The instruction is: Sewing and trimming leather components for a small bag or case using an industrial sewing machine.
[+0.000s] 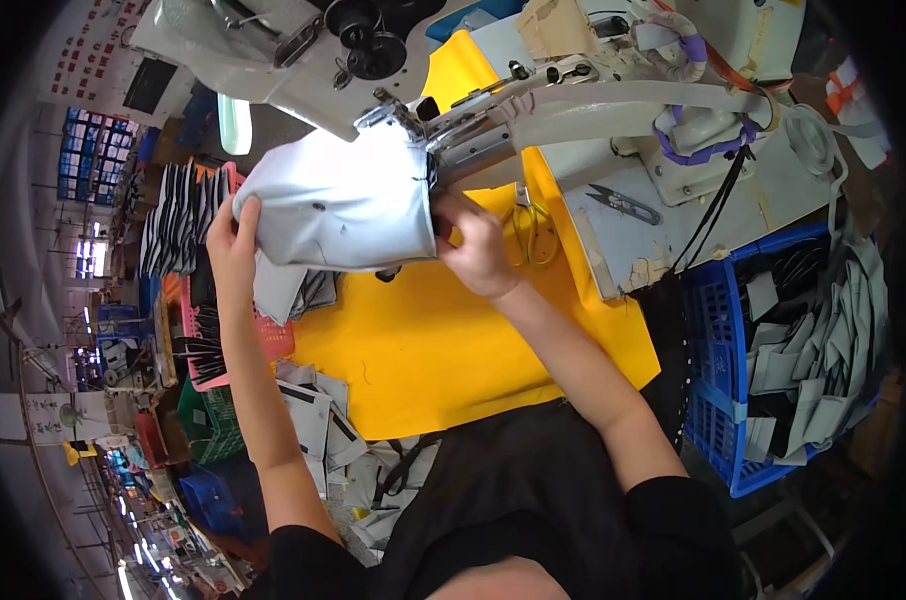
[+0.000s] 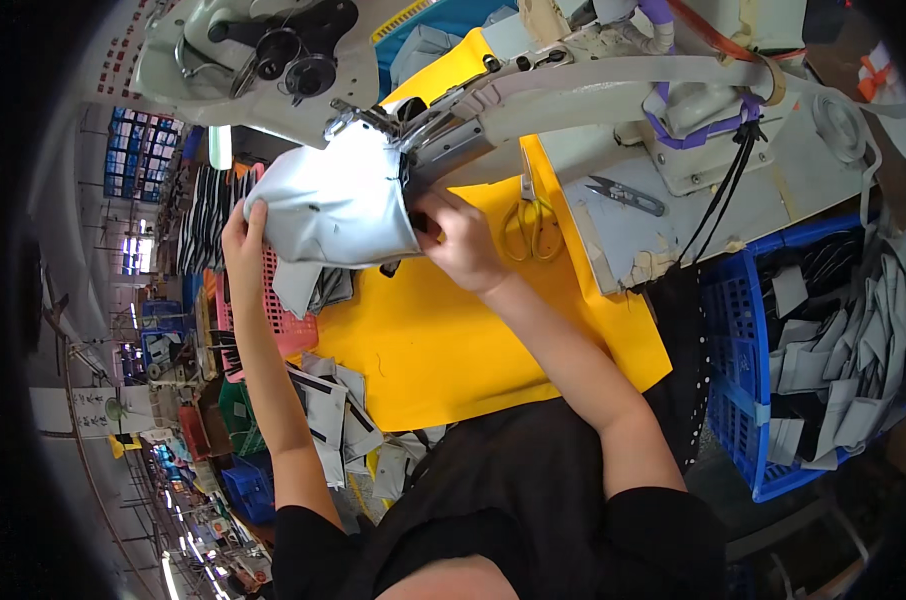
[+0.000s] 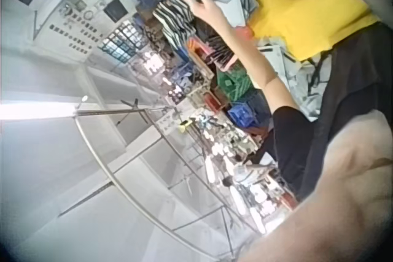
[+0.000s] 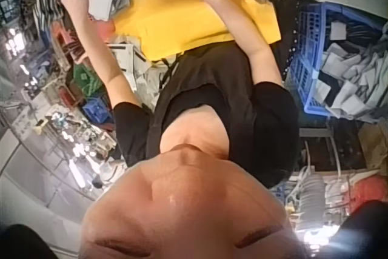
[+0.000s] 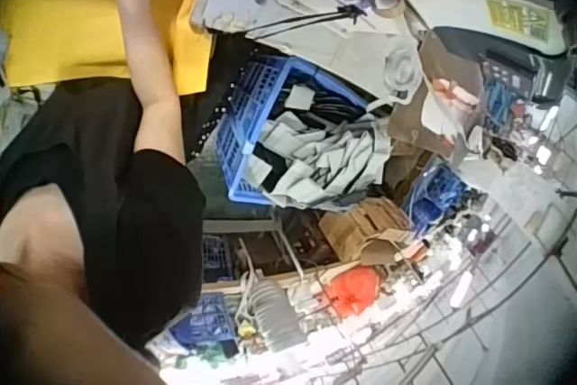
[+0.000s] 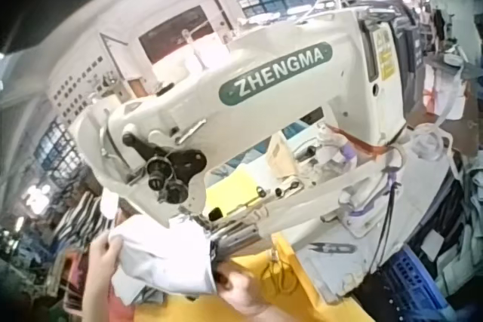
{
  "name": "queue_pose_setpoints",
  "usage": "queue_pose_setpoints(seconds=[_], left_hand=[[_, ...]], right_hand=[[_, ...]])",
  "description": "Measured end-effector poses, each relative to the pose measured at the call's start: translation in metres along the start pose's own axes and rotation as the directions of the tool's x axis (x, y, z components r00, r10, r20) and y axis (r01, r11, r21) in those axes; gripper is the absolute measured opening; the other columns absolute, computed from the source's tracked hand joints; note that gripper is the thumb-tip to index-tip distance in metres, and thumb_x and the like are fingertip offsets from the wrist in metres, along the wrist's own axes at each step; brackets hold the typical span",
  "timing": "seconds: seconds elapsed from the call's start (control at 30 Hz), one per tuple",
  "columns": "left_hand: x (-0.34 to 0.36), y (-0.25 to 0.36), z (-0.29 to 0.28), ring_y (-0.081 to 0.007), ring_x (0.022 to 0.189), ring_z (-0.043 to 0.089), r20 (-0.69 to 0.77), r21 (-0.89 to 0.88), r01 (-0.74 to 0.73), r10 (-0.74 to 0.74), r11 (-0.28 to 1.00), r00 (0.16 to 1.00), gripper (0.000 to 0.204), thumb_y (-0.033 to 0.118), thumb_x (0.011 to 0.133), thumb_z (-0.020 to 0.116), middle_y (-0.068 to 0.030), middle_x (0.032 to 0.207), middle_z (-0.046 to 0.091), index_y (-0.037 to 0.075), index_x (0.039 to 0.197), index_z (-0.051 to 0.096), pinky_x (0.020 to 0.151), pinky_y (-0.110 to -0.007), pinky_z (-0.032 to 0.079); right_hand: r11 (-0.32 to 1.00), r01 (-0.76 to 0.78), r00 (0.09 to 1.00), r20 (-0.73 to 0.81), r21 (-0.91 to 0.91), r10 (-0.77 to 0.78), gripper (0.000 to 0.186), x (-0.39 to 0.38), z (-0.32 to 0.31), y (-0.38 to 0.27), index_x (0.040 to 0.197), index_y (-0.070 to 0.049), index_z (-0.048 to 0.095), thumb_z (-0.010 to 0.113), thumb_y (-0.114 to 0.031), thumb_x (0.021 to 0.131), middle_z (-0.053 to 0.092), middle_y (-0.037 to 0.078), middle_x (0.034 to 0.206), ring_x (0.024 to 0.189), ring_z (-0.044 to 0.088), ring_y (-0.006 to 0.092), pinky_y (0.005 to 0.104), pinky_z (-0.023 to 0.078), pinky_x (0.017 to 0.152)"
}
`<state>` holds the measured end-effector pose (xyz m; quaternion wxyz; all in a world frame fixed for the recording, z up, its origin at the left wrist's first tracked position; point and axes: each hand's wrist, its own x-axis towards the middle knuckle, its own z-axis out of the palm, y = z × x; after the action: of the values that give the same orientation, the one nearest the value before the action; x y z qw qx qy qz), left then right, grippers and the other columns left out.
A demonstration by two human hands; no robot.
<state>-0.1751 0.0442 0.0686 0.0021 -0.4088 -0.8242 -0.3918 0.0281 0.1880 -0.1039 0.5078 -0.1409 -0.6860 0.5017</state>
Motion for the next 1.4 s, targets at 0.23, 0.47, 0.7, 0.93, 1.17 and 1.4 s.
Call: queue_pose_setpoints(seconds=[0.23, 0.47, 0.7, 0.93, 1.17, 1.4], left_hand=[[0.016, 0.029, -0.015, -0.0103, 0.067, 0.040, -0.036, 0.130, -0.191, 0.197, 0.973, 0.980, 0.026, 0.026, 0.099, 0.061, -0.0009, 0.075, 0.053, 0.000, 0.094, 0.062, 0.060, -0.024, 0.034], [-0.037, 0.085, -0.024, -0.0158, 0.071, 0.046, -0.206, 0.490, -0.200, 0.335, 0.849, 0.919, 0.016, 0.018, 0.095, 0.065, -0.0023, 0.079, 0.056, 0.003, 0.099, 0.064, 0.069, -0.025, 0.038], [-0.080, 0.100, 0.056, -0.0208, 0.102, 0.055, -0.425, 0.640, -0.478, 0.796, 0.601, 0.432, 0.038, 0.004, 0.082, 0.071, -0.0041, 0.112, 0.064, 0.007, 0.119, 0.062, 0.090, -0.033, 0.041], [-0.078, 0.058, 0.178, -0.0274, 0.130, 0.047, -0.247, 0.704, -0.380, 0.709, 0.599, 0.661, 0.057, 0.012, 0.078, 0.068, -0.0077, 0.138, 0.052, 0.014, 0.134, 0.058, 0.105, -0.043, 0.035], [-0.061, 0.041, 0.174, -0.0262, 0.133, 0.045, -0.267, 0.594, -0.490, 0.731, 0.638, 0.628, 0.064, 0.012, 0.077, 0.068, -0.0029, 0.146, 0.045, 0.022, 0.139, 0.056, 0.110, -0.047, 0.031], [-0.050, 0.034, 0.160, -0.0229, 0.123, 0.051, -0.219, 0.712, -0.505, 0.838, 0.487, 0.499, 0.055, 0.008, 0.079, 0.066, -0.0008, 0.132, 0.055, 0.018, 0.133, 0.063, 0.103, -0.052, 0.034]], right_hand=[[0.928, 0.142, 0.835, 0.545, -0.344, 0.074, 0.027, 0.042, 0.034, -0.001, 0.108, 0.000, 0.067, 0.067, -0.006, 0.082, 0.071, 0.012, 0.102, 0.074, 0.064, 0.0260, 0.0354, 0.050, 0.063], [0.939, -0.158, 0.987, -0.060, -0.306, 0.147, 0.028, 0.012, 0.042, 0.037, 0.112, -0.003, 0.064, 0.068, -0.012, 0.087, 0.069, 0.011, 0.100, 0.077, 0.064, 0.0294, 0.0371, 0.050, 0.065], [0.993, -0.038, 0.993, -0.119, -0.109, 0.025, 0.017, 0.007, 0.025, 0.033, 0.103, -0.001, 0.066, 0.063, -0.006, 0.088, 0.067, 0.007, 0.091, 0.074, 0.059, 0.0213, 0.0324, 0.048, 0.065], [0.822, -0.347, 0.931, 0.062, 0.451, 0.359, 0.010, -0.008, 0.031, 0.016, 0.098, 0.000, 0.066, 0.060, -0.004, 0.091, 0.062, 0.001, 0.080, 0.072, 0.051, 0.0096, 0.0242, 0.042, 0.066], [0.850, -0.279, 0.951, 0.008, 0.447, 0.308, 0.011, -0.009, 0.027, 0.026, 0.096, 0.000, 0.067, 0.058, -0.007, 0.095, 0.062, 0.000, 0.074, 0.067, 0.050, 0.0090, 0.0226, 0.040, 0.062], [0.791, -0.438, 0.898, 0.172, 0.427, 0.404, 0.011, -0.004, 0.016, 0.015, 0.090, -0.001, 0.065, 0.061, -0.010, 0.095, 0.063, 0.001, 0.075, 0.063, 0.050, 0.0101, 0.0246, 0.040, 0.057]])
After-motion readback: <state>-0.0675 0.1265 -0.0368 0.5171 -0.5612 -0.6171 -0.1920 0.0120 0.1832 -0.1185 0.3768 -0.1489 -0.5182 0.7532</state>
